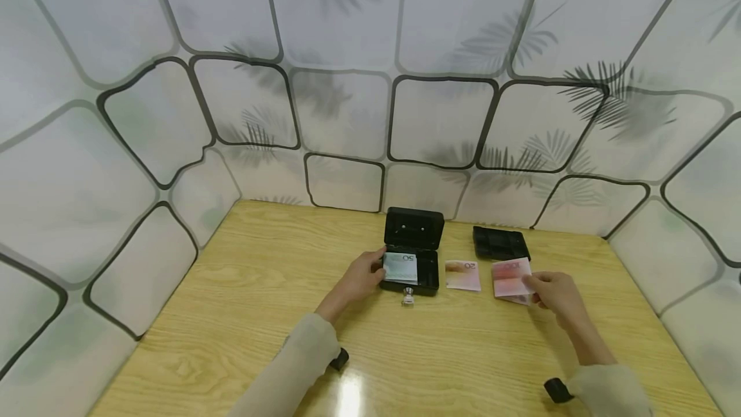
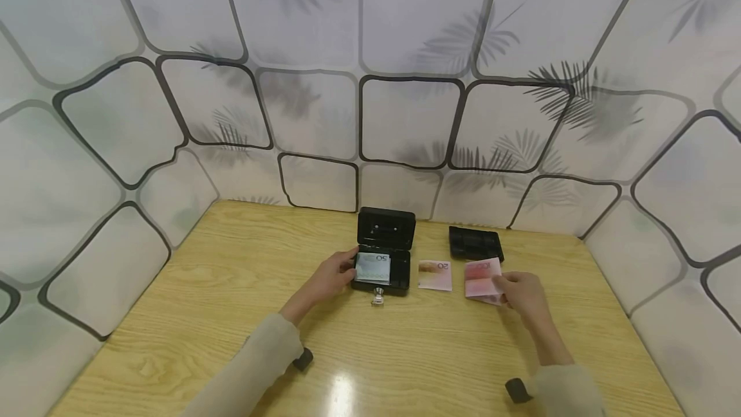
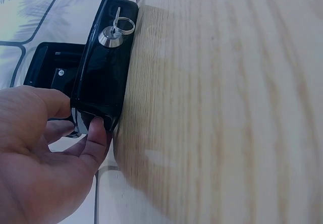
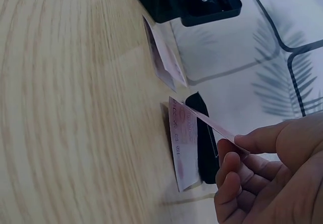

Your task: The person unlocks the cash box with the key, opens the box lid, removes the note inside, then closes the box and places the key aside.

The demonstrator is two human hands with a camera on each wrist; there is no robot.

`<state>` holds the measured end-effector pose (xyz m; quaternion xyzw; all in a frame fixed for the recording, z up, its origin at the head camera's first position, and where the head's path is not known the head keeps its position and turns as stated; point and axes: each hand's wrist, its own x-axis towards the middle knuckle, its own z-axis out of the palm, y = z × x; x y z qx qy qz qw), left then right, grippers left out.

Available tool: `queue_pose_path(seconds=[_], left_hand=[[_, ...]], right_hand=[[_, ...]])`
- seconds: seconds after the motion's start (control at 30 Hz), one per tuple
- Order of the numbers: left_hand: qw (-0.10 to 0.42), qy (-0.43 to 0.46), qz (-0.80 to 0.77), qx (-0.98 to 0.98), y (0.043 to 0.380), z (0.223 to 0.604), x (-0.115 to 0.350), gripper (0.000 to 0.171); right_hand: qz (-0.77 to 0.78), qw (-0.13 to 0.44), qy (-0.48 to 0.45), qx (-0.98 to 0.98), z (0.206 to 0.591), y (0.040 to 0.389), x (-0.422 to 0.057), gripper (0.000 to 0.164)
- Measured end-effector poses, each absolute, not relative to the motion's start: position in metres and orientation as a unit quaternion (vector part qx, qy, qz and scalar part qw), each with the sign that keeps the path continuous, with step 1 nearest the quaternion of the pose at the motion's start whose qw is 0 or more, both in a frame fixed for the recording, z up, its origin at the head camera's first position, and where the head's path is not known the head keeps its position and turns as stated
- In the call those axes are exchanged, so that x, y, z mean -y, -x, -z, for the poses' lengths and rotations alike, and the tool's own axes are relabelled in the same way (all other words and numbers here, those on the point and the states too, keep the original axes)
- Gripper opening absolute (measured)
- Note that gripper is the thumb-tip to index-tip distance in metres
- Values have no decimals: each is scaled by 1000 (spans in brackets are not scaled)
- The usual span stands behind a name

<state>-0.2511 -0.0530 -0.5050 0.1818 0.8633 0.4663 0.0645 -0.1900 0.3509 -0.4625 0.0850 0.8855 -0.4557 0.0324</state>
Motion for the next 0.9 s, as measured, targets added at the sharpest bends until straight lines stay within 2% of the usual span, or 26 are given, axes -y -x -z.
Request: queue_pose_path(seconds=[0.3,0.9], left_hand=[[65,-184,-470,-861,250,504,53,55],[65,-177,-473,-861,251,506,52,55]], right_hand=[[471,42,-89,-877,471,194,-345,30],[438,31,-94,-893,490,202,-343,33]])
